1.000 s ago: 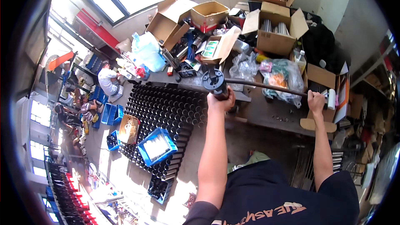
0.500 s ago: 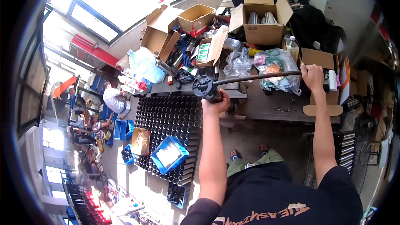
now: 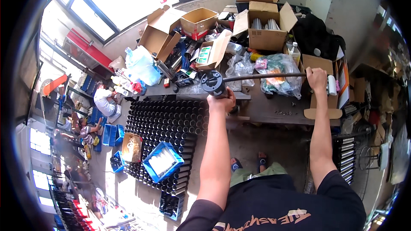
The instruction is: The person secures metal tubes in a vice, attaches end pieces by tightening a lever handle, and transfers the finished units into a wire transport basket.
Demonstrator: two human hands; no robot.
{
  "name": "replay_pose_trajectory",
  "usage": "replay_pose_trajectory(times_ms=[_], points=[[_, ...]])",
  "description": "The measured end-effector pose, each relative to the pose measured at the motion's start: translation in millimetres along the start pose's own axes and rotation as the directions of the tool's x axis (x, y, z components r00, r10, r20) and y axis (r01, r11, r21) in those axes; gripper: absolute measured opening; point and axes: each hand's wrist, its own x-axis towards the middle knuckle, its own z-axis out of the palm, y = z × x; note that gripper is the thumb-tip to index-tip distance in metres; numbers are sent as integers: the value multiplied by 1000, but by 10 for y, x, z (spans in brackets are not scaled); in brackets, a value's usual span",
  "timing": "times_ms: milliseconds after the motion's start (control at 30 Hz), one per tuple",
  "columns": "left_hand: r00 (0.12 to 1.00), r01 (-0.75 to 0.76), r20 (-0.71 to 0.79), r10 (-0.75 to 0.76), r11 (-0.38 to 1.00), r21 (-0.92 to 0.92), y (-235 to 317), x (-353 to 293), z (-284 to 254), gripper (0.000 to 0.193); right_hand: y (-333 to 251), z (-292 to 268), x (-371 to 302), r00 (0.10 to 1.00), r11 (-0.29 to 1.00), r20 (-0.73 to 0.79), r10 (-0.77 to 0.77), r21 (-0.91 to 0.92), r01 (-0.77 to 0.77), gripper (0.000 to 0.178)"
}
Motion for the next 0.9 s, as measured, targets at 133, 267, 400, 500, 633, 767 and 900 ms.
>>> replay_pose_trajectory(times_ms=[133,267,400,500,633,767,900], points=[[984,-57,171,51,998,29,168,248,-14,29,-15,-2,-31,998,998,-4,-59,18,59,48],[880,-169,469,71,971,171,196,654,45,38,178,137,358,989,990,96,-112,91,104,47],[871,-154,490,48,972,180,251,810,-22,38,-356,183,702,977,990,183,-112,-66,126,44],[872,-138,487,49,979,148,251,696,-92,33,-382,570,-238,986,959,-45,-160,231,166,48],[861,-265,489,139,944,199,119,572,-88,31,77,1048,596,956,909,26,-292,319,269,41],[756,-406,586,293,911,68,-217,111,-369,30,1251,1075,911,970,977,201,-137,187,99,40],[571,-519,817,-75,739,430,-531,-529,-1016,54,1834,1311,-849,898,980,414,148,59,-189,77]])
